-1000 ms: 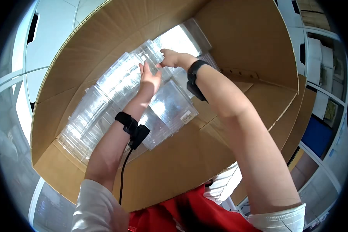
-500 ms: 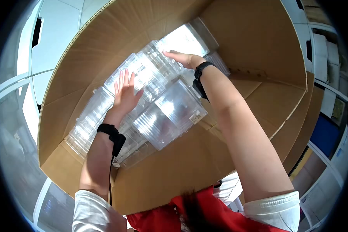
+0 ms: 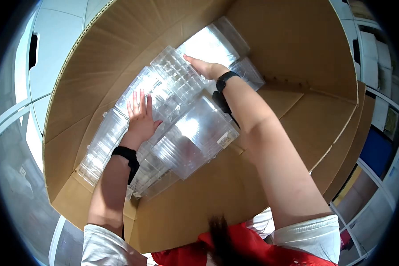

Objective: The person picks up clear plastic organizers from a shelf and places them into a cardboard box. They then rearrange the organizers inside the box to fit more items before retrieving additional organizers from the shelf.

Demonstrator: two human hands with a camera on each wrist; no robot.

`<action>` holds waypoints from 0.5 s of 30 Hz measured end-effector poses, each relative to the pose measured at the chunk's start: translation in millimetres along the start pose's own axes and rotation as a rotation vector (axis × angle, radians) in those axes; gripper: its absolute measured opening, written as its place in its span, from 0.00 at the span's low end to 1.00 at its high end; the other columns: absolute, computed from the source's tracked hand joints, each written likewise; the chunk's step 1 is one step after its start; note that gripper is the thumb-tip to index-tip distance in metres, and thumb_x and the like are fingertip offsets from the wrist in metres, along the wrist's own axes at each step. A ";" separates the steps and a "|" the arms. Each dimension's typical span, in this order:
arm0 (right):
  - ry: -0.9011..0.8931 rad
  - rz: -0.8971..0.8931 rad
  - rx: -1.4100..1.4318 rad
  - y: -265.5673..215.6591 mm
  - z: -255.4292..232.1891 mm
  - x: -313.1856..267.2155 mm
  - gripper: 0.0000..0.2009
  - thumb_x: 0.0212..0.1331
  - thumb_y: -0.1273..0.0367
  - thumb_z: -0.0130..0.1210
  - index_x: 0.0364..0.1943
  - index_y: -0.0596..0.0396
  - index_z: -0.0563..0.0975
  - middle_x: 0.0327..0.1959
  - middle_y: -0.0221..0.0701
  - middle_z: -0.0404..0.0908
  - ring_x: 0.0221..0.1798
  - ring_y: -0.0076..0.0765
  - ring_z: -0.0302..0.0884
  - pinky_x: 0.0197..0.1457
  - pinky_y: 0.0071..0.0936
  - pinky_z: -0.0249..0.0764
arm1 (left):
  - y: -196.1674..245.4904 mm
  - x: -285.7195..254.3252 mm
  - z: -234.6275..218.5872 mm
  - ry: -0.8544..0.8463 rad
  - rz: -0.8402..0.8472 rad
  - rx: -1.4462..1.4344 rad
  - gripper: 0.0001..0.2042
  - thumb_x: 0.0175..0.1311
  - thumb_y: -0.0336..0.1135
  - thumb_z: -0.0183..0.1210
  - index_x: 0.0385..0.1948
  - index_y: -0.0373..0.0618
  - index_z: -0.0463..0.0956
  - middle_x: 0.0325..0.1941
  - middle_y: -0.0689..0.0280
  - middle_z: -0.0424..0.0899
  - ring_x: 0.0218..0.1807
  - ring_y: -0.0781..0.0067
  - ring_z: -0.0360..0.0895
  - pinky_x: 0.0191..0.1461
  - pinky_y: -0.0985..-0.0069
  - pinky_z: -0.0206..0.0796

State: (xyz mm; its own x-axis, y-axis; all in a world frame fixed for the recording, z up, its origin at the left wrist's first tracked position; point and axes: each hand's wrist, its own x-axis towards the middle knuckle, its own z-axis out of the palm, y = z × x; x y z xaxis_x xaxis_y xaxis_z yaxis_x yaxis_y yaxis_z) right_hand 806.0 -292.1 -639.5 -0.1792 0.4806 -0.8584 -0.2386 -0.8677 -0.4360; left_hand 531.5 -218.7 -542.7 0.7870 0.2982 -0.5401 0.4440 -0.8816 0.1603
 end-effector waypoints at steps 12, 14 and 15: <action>0.157 0.015 -0.265 -26.2 11.0 -35.3 0.39 0.56 0.38 0.25 0.62 0.54 0.58 0.63 0.45 0.56 0.65 0.50 0.52 0.65 0.45 0.50 | 2.5 1.6 -8.1 -0.091 -0.031 -0.020 0.45 0.55 0.51 0.55 0.63 0.33 0.35 0.68 0.49 0.24 0.69 0.43 0.19 0.66 0.45 0.21; 0.255 0.052 -0.308 -32.0 8.1 -30.7 0.39 0.57 0.39 0.29 0.60 0.58 0.60 0.61 0.46 0.60 0.62 0.51 0.59 0.60 0.45 0.59 | 2.5 1.7 -8.8 -0.104 -0.035 -0.015 0.45 0.55 0.51 0.54 0.63 0.33 0.35 0.68 0.49 0.24 0.69 0.43 0.19 0.66 0.45 0.21; 0.300 0.035 -0.395 -34.0 5.4 -24.8 0.40 0.55 0.38 0.31 0.59 0.58 0.61 0.60 0.47 0.60 0.60 0.51 0.61 0.59 0.45 0.60 | 2.8 2.0 -8.6 -0.107 -0.039 -0.010 0.45 0.55 0.52 0.54 0.63 0.33 0.34 0.68 0.49 0.24 0.69 0.43 0.19 0.66 0.45 0.21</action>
State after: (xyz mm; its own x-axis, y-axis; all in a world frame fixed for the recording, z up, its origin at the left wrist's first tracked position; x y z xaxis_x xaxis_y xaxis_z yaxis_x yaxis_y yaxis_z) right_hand 813.4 -273.9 -601.9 0.1158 0.4429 -0.8891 0.1526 -0.8924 -0.4247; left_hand 538.0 -217.5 -536.2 0.7191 0.2914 -0.6308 0.4783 -0.8661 0.1452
